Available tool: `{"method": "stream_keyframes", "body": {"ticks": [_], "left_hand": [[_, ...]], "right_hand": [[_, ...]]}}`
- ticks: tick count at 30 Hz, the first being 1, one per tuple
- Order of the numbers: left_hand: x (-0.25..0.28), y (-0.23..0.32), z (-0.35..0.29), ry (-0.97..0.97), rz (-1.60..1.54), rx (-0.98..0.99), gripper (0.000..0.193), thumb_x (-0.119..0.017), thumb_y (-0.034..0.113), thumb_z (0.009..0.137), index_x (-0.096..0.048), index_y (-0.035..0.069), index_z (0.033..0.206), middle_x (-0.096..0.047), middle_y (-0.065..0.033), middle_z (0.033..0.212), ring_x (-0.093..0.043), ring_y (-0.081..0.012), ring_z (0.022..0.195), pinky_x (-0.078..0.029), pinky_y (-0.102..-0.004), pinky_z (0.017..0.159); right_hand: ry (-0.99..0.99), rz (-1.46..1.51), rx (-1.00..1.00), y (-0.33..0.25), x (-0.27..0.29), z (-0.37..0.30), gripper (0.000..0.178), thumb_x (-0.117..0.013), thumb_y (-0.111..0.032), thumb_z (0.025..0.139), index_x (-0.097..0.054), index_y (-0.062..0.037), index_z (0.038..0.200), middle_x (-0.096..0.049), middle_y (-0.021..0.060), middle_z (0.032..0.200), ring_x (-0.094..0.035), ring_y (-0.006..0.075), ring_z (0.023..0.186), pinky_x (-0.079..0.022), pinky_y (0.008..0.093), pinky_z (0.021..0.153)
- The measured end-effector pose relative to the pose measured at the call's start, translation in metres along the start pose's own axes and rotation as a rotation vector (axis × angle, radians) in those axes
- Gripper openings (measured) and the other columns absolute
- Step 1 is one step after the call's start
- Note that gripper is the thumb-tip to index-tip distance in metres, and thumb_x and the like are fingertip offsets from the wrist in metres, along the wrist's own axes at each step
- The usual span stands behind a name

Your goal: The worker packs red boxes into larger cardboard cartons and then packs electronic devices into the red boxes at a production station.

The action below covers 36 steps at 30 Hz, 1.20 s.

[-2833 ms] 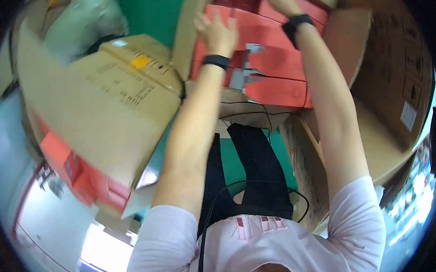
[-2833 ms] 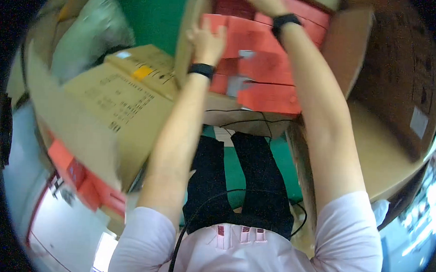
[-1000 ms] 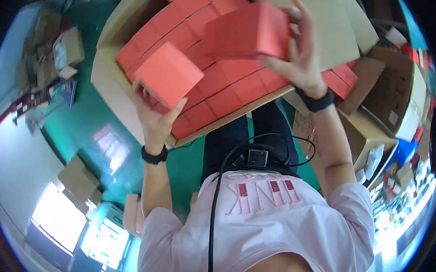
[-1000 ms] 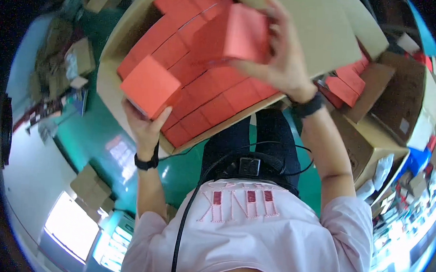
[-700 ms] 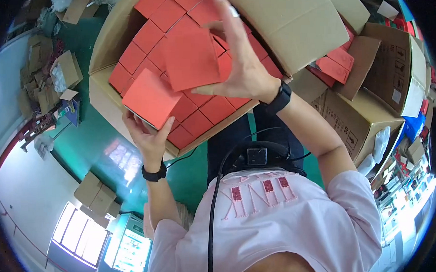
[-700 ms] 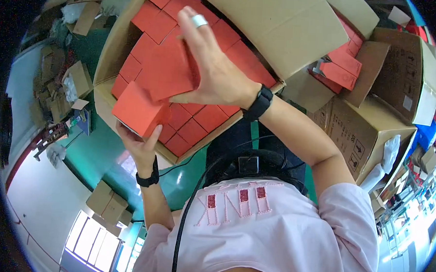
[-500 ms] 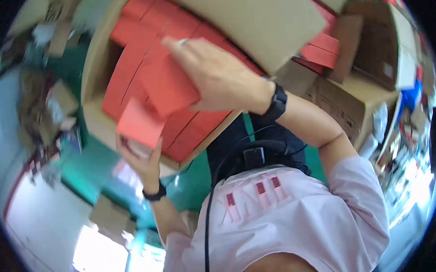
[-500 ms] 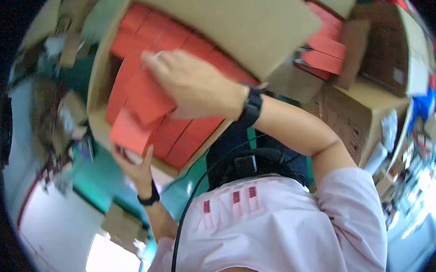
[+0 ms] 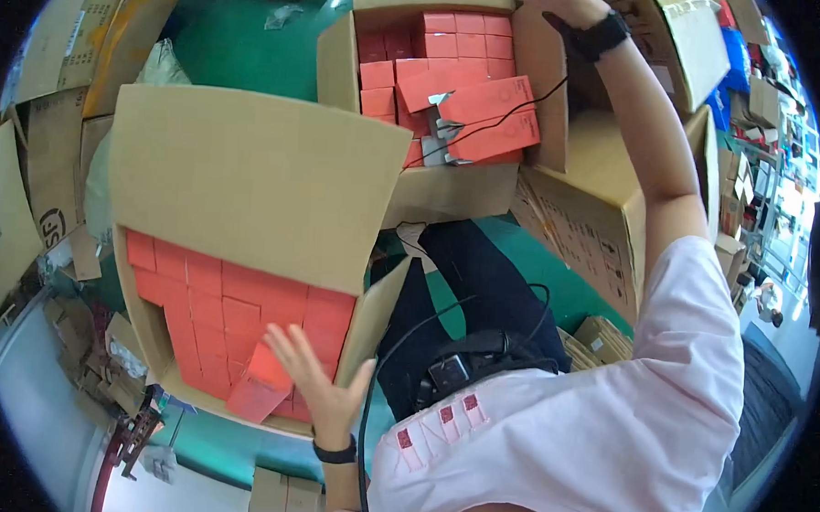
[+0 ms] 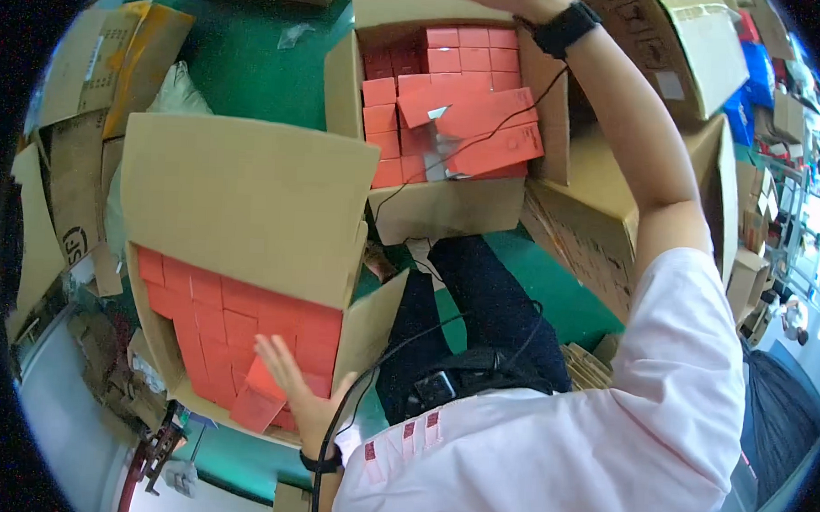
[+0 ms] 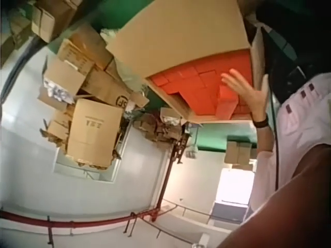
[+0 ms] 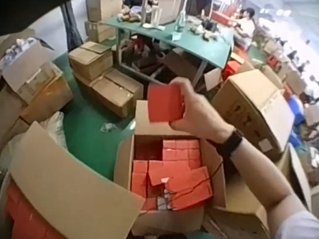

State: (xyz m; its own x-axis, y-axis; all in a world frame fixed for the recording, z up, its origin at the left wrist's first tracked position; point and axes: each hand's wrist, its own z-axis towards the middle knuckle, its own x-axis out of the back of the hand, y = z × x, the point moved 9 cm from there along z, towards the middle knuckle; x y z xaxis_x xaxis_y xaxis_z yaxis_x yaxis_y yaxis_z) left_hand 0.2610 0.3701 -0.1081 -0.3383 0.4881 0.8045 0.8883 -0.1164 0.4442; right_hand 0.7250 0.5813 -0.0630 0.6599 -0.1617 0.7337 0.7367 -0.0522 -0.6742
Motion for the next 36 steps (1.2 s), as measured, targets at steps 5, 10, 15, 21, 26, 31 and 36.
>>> {"method": "stream_keyframes", "body": {"ticks": [5,10,15,21,26,31,36], "left_hand": [[-0.066,0.031,0.026,-0.112,0.016,0.025,0.122,-0.088,0.036,0.069,-0.011,0.006,0.158,-0.001,-0.0275,0.162,-0.002,-0.0486,0.149,-0.011,-0.0600,0.118],[-0.098,0.011,0.019,-0.145,0.091,0.178,0.129,-0.090,0.037,0.066,-0.006,-0.001,0.157,-0.010,-0.0284,0.161,-0.006,-0.0460,0.149,-0.012,-0.0536,0.120],[-0.096,-0.001,0.003,-0.200,0.085,0.295,0.131,-0.091,0.036,0.065,-0.005,-0.002,0.156,-0.011,-0.0277,0.161,-0.012,-0.0414,0.149,-0.017,-0.0491,0.120],[-0.094,0.010,0.018,-0.145,0.075,0.174,0.131,-0.093,0.027,0.064,-0.004,-0.003,0.156,-0.010,-0.0265,0.161,-0.014,-0.0361,0.150,-0.021,-0.0451,0.119],[-0.093,0.001,0.007,-0.106,0.118,0.212,0.128,-0.089,0.043,0.067,-0.009,0.003,0.158,-0.011,-0.0274,0.161,-0.004,-0.0502,0.148,-0.017,-0.0605,0.117],[-0.087,0.028,0.029,-0.088,0.075,0.146,0.120,-0.087,0.034,0.071,-0.010,0.002,0.157,-0.010,-0.0238,0.163,-0.007,-0.0432,0.150,-0.016,-0.0539,0.119],[-0.049,0.116,0.033,0.281,-0.209,-0.237,0.100,-0.081,0.027,0.078,-0.021,0.000,0.154,-0.025,-0.0261,0.158,-0.023,-0.0435,0.146,-0.020,-0.0529,0.119]], "right_hand": [[-0.423,-0.126,0.147,0.126,-0.132,0.016,0.085,-0.081,-0.009,0.073,-0.031,-0.0046,0.141,-0.058,0.0281,0.122,-0.059,0.0441,0.111,-0.051,0.0469,0.089],[-0.604,-0.356,0.498,0.205,-0.250,0.037,0.065,-0.066,-0.010,0.084,-0.033,-0.0054,0.141,-0.059,0.0234,0.124,-0.063,0.0412,0.106,-0.053,0.0444,0.087],[-0.901,-0.685,0.677,0.269,-0.341,0.025,0.062,-0.041,-0.005,0.096,-0.020,-0.0144,0.154,-0.055,0.0208,0.136,-0.065,0.0350,0.107,-0.055,0.0424,0.085],[-0.681,-1.004,0.516,0.397,-0.360,0.030,0.058,-0.037,-0.016,0.100,-0.022,-0.0220,0.156,-0.043,0.0163,0.148,-0.056,0.0316,0.123,-0.055,0.0476,0.089],[-0.473,-0.329,-0.021,0.265,-0.269,0.018,0.052,-0.055,-0.005,0.084,-0.052,0.0019,0.135,-0.064,0.0248,0.120,-0.060,0.0384,0.112,-0.052,0.0440,0.091],[-0.019,-0.177,-0.350,0.197,-0.103,-0.095,0.048,-0.060,-0.010,0.084,-0.054,0.0020,0.130,-0.063,0.0312,0.115,-0.061,0.0418,0.108,-0.050,0.0460,0.093],[-0.033,0.003,-0.537,0.135,-0.103,-0.237,0.049,-0.070,-0.029,0.082,-0.063,0.0013,0.120,-0.067,0.0248,0.111,-0.065,0.0390,0.103,-0.053,0.0411,0.088]]}}
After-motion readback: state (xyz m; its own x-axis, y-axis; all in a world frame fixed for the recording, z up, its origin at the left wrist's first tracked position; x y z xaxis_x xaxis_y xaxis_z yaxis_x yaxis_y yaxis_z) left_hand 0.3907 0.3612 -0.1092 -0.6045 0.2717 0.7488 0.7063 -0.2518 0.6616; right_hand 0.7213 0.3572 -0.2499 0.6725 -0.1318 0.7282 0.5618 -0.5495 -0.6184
